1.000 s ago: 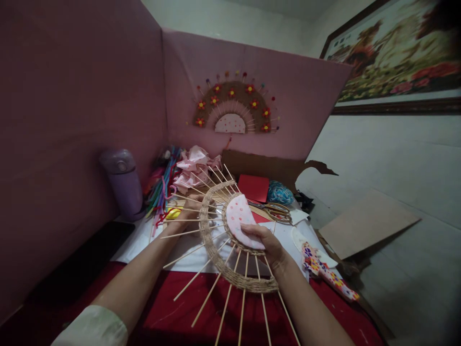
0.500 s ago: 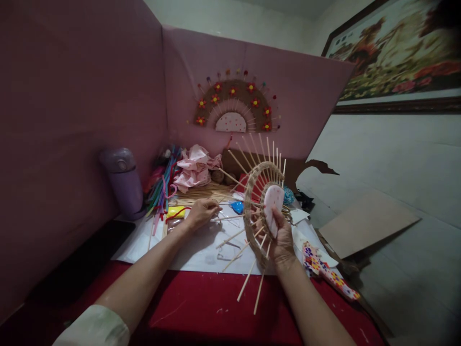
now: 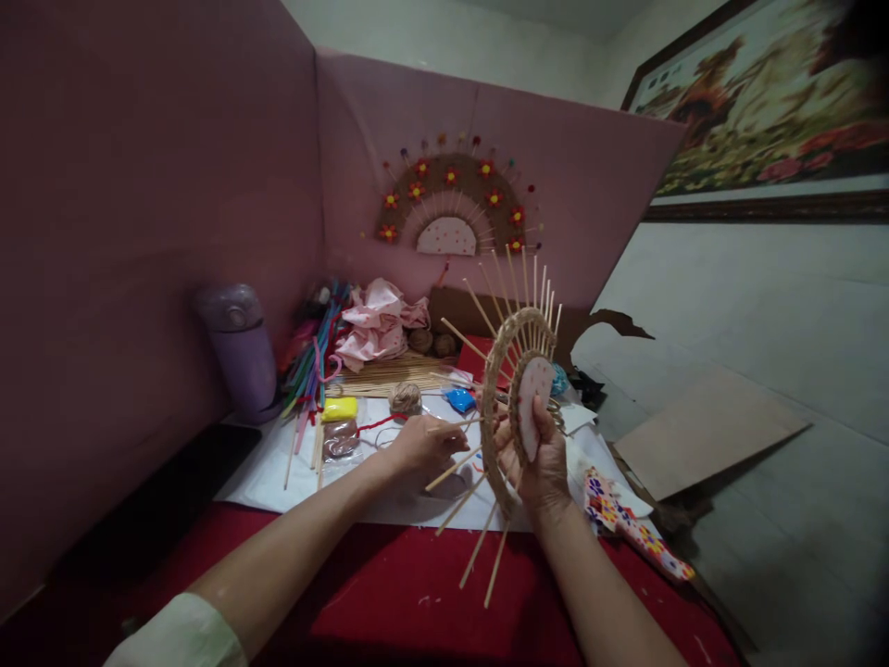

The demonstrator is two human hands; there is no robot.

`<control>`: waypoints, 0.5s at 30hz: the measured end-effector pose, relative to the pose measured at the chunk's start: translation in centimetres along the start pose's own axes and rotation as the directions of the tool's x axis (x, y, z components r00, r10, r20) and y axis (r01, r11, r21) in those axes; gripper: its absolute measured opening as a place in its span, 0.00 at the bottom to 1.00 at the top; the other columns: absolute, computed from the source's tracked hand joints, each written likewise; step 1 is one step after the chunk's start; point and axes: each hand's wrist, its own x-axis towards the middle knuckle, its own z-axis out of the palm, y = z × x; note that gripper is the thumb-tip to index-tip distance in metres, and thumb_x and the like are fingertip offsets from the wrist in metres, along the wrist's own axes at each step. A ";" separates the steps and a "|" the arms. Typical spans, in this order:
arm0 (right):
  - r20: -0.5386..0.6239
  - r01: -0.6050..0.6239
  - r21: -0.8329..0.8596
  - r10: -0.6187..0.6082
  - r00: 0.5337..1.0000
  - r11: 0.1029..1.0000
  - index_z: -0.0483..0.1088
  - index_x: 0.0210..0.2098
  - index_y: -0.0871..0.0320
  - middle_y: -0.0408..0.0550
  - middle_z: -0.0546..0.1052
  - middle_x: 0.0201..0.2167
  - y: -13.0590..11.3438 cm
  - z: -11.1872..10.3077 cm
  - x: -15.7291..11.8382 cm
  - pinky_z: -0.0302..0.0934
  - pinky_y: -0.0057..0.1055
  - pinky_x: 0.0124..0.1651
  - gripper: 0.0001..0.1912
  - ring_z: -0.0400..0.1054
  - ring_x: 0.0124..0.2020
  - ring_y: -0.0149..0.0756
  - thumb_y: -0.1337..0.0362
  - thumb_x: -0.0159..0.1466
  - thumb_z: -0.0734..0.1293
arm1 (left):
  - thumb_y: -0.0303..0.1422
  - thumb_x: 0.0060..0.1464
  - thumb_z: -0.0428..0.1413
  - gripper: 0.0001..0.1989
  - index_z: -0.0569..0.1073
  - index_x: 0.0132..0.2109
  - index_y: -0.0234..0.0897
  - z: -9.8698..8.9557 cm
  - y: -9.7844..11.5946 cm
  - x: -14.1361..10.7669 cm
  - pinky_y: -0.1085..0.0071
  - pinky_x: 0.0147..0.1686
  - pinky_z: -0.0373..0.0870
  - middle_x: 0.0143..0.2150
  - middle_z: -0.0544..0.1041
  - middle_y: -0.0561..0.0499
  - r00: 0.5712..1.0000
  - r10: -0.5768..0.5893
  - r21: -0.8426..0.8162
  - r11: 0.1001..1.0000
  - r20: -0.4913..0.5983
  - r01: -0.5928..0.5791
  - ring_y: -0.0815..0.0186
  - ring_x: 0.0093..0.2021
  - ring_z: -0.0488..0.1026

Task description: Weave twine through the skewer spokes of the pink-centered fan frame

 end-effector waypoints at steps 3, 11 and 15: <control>-0.066 0.060 0.012 -0.059 0.996 0.998 0.73 0.36 0.55 0.44 0.78 0.29 -0.5 -0.2 0.1 0.68 0.32 0.35 0.14 0.72 0.29 0.34 0.54 0.55 0.65 | 0.32 0.51 0.55 0.06 0.77 0.35 0.40 -1.2 -0.3 0.3 0.74 0.28 0.60 0.32 0.75 0.50 0.996 0.090 0.215 0.973 0.004 -0.089 0.67 0.31 0.70; -0.220 0.241 0.083 -0.218 0.951 0.967 0.72 0.38 0.55 0.44 0.79 0.34 -2.2 -1.1 0.9 0.67 0.30 0.36 0.15 0.72 0.30 0.30 0.54 0.57 0.63 | 0.34 0.49 0.57 0.11 0.75 0.42 0.40 -5.8 -3.2 0.9 0.73 0.33 0.64 0.45 0.70 0.49 0.950 -0.032 0.203 0.974 -0.310 0.100 0.69 0.33 0.70; -0.233 0.289 0.057 -0.269 0.934 0.956 0.72 0.38 0.55 0.44 0.79 0.35 -2.5 -1.7 1.2 0.67 0.30 0.36 0.15 0.72 0.29 0.30 0.53 0.58 0.62 | 0.33 0.47 0.58 0.09 0.76 0.38 0.38 -6.9 -4.7 0.7 0.70 0.37 0.64 0.40 0.72 0.47 0.967 -0.033 0.277 0.955 -0.253 0.105 0.64 0.38 0.69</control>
